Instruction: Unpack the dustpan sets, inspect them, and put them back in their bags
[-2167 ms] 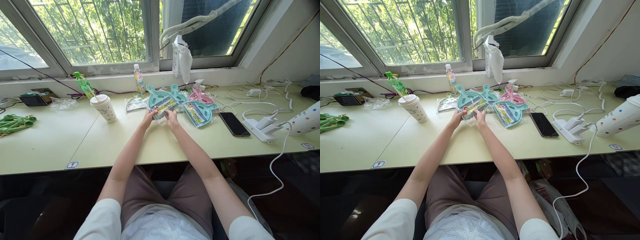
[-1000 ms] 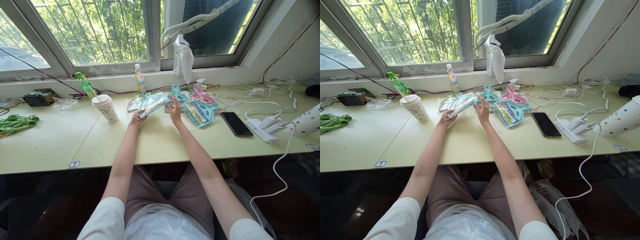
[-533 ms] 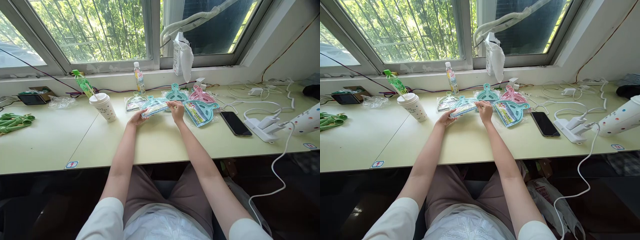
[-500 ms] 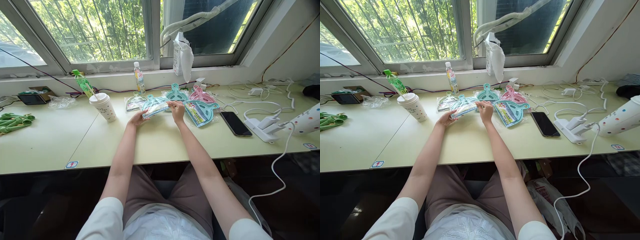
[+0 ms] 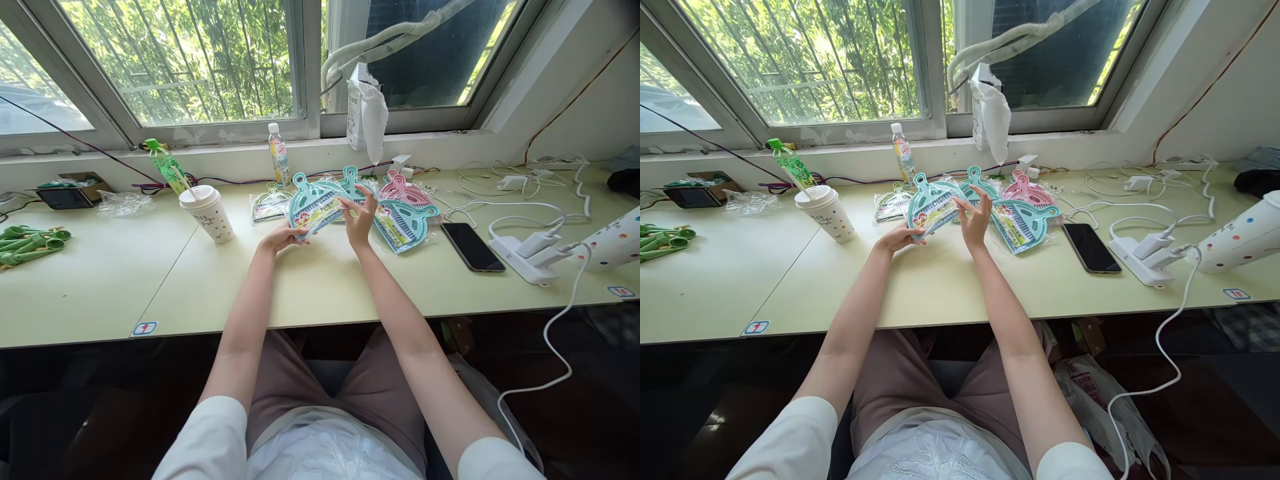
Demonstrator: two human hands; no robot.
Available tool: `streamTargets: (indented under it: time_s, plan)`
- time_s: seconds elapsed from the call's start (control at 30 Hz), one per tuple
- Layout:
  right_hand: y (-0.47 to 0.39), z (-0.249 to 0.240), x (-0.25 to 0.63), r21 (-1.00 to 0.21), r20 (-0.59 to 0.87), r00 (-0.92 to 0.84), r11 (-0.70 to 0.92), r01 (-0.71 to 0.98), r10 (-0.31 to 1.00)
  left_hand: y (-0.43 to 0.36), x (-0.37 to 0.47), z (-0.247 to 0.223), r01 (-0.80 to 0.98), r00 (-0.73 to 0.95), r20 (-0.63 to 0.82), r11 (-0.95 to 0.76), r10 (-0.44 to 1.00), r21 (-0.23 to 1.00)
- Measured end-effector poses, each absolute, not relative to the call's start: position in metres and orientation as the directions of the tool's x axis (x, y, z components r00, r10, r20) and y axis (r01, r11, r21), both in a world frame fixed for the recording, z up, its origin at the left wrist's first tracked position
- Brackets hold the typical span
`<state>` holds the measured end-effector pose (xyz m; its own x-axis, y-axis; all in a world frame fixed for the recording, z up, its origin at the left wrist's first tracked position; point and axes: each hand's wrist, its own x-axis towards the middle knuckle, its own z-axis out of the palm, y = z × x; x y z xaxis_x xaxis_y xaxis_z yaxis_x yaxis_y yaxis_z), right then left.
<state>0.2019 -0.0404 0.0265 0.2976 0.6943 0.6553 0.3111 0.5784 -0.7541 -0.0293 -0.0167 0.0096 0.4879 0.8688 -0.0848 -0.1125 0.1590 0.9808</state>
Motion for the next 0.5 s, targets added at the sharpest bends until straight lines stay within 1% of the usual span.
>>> streamTargets:
  time_s: [0.13, 0.2, 0.27, 0.33, 0.5]
  plan:
    - [-0.027, 0.018, 0.207, -0.679, 0.724, 0.236, 0.61, 0.408, 0.649, -0.022, -0.017, 0.012, -0.127, 0.438, -0.115, 0.188, 0.892, 0.974]
    - [-0.02, 0.014, 0.209, -0.628, 0.768, 0.235, 0.63, 0.457, 0.596, -0.025, -0.008, 0.013, -0.179, 0.373, -0.136, 0.215, 0.918, 0.96]
    - [-0.016, 0.011, 0.21, -0.602, 0.789, 0.249, 0.628, 0.493, 0.561, -0.027, 0.001, 0.014, -0.218, 0.296, -0.169, 0.238, 0.94, 0.946]
    - [-0.014, 0.01, 0.211, -0.606, 0.786, 0.265, 0.609, 0.512, 0.558, -0.028, 0.01, 0.013, -0.228, 0.234, -0.179, 0.233, 0.956, 0.945]
    - [-0.013, 0.007, 0.214, -0.668, 0.737, 0.35, 0.54, 0.513, 0.579, -0.032, 0.027, 0.009, -0.211, 0.111, -0.192, 0.212, 0.975, 0.954]
